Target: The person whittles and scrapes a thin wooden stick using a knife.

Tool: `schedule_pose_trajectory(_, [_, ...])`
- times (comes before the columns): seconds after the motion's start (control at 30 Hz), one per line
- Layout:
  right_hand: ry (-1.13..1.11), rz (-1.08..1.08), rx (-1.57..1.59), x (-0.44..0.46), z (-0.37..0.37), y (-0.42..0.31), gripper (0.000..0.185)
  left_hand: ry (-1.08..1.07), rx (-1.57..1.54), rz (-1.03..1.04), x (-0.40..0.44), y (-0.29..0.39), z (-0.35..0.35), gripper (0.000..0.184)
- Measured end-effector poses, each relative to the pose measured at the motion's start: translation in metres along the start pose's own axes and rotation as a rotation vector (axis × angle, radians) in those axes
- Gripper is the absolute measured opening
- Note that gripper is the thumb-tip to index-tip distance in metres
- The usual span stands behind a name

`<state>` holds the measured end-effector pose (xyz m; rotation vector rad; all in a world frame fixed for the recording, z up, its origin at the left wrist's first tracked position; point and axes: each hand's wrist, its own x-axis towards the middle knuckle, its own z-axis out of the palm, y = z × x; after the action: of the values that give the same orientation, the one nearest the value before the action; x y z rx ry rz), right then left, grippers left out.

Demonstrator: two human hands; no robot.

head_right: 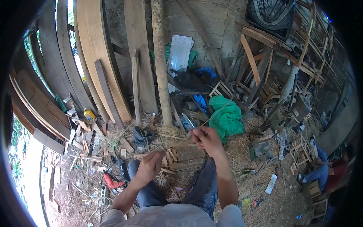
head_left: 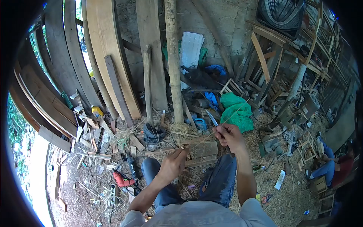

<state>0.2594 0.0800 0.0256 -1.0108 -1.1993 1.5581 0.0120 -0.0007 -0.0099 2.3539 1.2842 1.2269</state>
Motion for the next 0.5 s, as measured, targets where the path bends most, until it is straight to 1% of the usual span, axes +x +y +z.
schedule_pose_trajectory(0.03, [0.003,0.003,0.0,0.0,0.0,0.0,0.021,0.0,0.009,0.008,0.001,0.002,-0.001,0.026])
schedule_pose_trajectory(0.1, [-0.001,-0.08,0.037,0.0,0.007,-0.003,0.021,-0.002,0.014,0.019,0.007,0.003,-0.001,0.025])
schedule_pose_trajectory(0.13, [0.0,-0.078,0.035,-0.002,0.014,-0.002,0.021,0.036,0.006,0.034,0.009,0.004,-0.001,0.025])
schedule_pose_trajectory(0.2, [-0.066,0.039,-0.016,-0.007,0.034,0.003,0.023,0.077,-0.004,0.05,0.015,0.004,0.001,0.025])
schedule_pose_trajectory(0.23, [-0.133,0.034,-0.041,-0.009,0.043,0.009,0.026,0.076,-0.011,0.049,0.017,0.004,0.002,0.025])
schedule_pose_trajectory(0.27, [-0.135,0.033,-0.039,-0.006,0.04,0.01,0.026,0.073,-0.016,0.046,0.018,0.003,0.002,0.025])
schedule_pose_trajectory(0.37, [-0.014,-0.018,0.031,0.009,0.011,0.009,0.026,0.088,-0.007,0.075,0.014,-0.001,0.0,0.024])
schedule_pose_trajectory(0.4, [-0.021,-0.019,0.029,0.011,-0.004,0.003,0.026,0.093,-0.003,0.073,0.012,-0.002,-0.004,0.024])
schedule_pose_trajectory(0.47, [0.118,-0.119,0.076,0.013,-0.025,-0.003,0.028,0.087,-0.006,-0.012,0.006,-0.008,-0.015,0.022])
schedule_pose_trajectory(0.5, [0.121,-0.118,0.075,0.013,-0.026,-0.004,0.028,0.086,-0.009,-0.012,0.005,-0.011,-0.016,0.022])
